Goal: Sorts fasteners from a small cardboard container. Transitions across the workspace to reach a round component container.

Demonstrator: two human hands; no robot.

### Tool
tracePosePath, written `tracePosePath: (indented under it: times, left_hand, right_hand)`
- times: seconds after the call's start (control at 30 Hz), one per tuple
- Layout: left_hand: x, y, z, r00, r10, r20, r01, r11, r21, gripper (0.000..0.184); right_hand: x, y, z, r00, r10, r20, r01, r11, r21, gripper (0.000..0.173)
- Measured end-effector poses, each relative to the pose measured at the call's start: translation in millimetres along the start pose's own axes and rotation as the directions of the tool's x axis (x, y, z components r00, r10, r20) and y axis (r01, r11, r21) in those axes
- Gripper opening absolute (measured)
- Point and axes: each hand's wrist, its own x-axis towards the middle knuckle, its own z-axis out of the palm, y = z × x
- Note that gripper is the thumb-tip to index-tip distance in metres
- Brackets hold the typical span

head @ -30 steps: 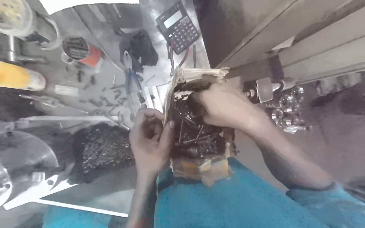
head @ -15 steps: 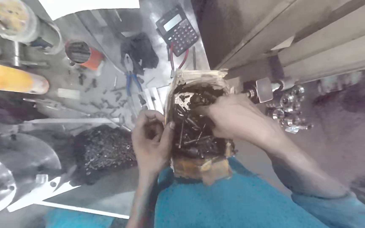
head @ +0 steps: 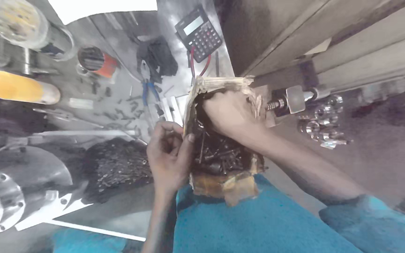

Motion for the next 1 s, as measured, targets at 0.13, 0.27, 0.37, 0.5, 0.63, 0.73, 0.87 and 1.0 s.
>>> tracePosePath:
  times: [0.13,0.27,0.37,0.5,0.63,0.73,0.87,1.0]
  left_hand:
    - [-1.1,-0.7,1.1,1.000,0.015,-0.015,-0.015,1.000,-0.026,0.017]
    - [-2.6,-0.2,1.0,0.998,0.040,-0.044,-0.040,0.999,0.020,0.024]
    - [-1.9,4.5,-1.0,0.966,0.254,-0.042,-0.247,0.961,0.126,0.031]
    - [-7.6,24.0,-6.0,0.920,0.385,0.071,-0.388,0.873,0.295,0.036]
    - [-7.8,36.2,-3.7,0.883,0.439,0.164,-0.469,0.814,0.344,0.019]
    - [-6.8,37.5,-8.0,0.908,0.396,0.138,-0.420,0.862,0.285,0.015]
    - [-7.2,21.1,-32.8,0.971,0.229,-0.073,-0.234,0.970,-0.066,0.023]
    - [-6.8,1.7,-51.1,0.993,0.066,-0.097,-0.095,0.937,-0.336,0.029]
  right_hand:
    - [2.0,10.2,0.8,0.998,-0.055,-0.018,0.056,0.996,0.068,0.021]
    - [-20.5,38.2,-0.4,0.915,-0.214,-0.341,0.392,0.667,0.633,0.018]
    - [-33.8,45.3,-2.2,0.863,-0.261,-0.434,0.480,0.149,0.865,0.015]
    - [-44.9,41.8,1.5,0.852,-0.278,-0.443,0.445,-0.062,0.894,0.015]
    - [-50.6,30.6,0.1,0.845,-0.268,-0.462,0.473,-0.027,0.881,0.015]
    - [-57.9,34.6,-8.3,0.853,-0.227,-0.469,0.505,0.139,0.852,0.021]
    - [-60.9,60.9,-15.5,0.868,-0.023,-0.496,0.457,0.429,0.779,0.021]
    - [-57.2,71.7,-8.5,0.888,0.007,-0.460,0.341,0.663,0.667,0.017]
